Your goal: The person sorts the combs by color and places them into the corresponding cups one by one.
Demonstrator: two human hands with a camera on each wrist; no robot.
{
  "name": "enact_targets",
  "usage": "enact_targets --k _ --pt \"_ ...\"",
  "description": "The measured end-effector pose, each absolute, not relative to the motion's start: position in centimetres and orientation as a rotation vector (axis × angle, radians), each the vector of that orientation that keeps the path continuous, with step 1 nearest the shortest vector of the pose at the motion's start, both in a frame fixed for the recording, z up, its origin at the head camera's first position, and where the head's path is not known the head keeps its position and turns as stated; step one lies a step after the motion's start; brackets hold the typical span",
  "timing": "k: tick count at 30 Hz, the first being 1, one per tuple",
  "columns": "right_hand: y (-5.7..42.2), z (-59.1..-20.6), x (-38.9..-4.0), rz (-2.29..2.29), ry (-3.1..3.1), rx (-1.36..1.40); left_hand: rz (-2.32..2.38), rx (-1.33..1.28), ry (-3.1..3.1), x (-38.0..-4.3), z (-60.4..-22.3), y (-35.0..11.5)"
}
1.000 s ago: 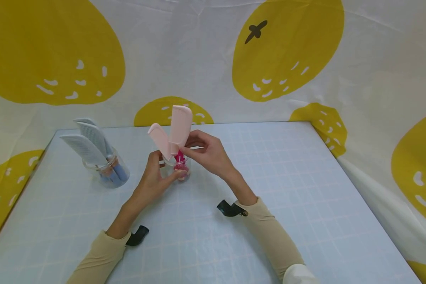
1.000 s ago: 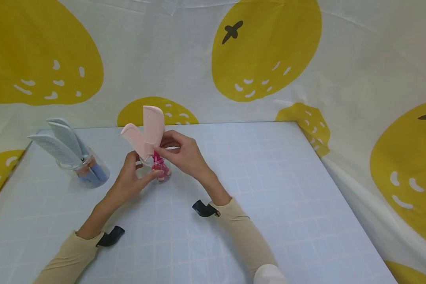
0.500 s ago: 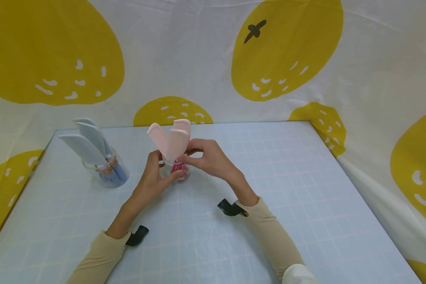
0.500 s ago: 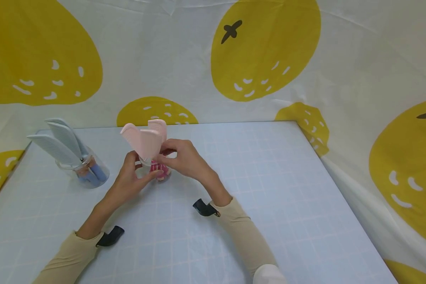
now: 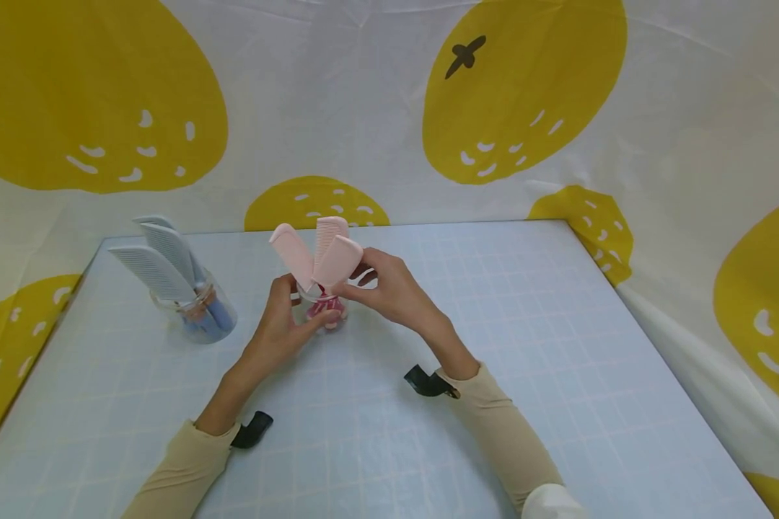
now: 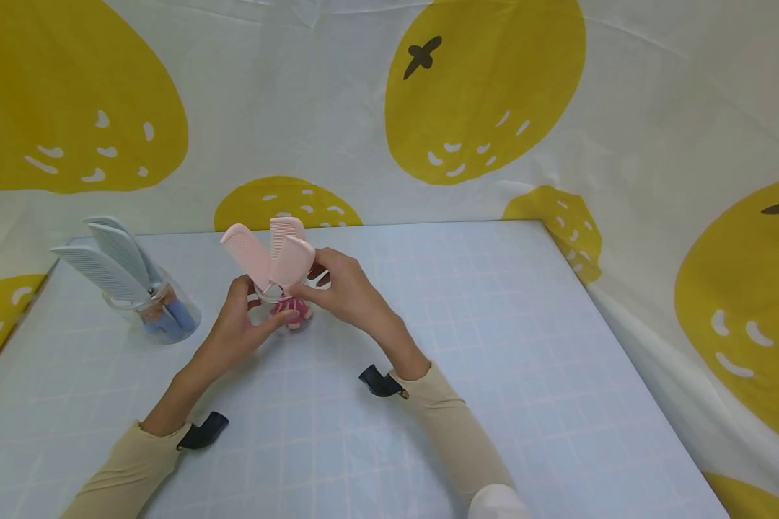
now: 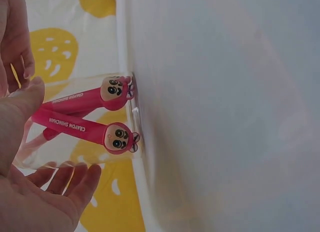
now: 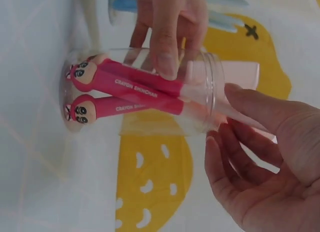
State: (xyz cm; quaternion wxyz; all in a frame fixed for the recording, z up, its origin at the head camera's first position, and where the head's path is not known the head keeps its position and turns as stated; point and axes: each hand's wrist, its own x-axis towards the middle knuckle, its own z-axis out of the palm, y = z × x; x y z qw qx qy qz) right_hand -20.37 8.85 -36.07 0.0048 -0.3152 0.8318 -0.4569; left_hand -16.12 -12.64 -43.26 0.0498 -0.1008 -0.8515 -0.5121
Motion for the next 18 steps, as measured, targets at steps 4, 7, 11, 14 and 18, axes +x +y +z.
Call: enact_targets --k 4,7,11,14,18 --pt "9.4 -36.3 -20.5 -1.445 2.59 -1.003 -1.552 -0.301 -2.589 -16.1 -43.2 -12.5" --pt "9.8 -36.5 -20.6 -1.423 2.588 -1.003 -1.548 -0.292 -2.595 -16.0 -43.2 -12.5" --pt "10.6 -36.8 -20.6 -1.41 2.599 -1.006 -1.539 -0.316 -2.619 -15.9 -43.2 -12.7" --pt "11.3 -37.2 -20.6 -1.412 2.625 -1.011 -1.495 -0.336 -2.674 -15.6 -43.3 -13.1" --pt "12.4 -37.8 -20.5 -1.414 2.673 -1.002 -1.402 -0.295 -2.799 -14.9 -43.4 -13.7"
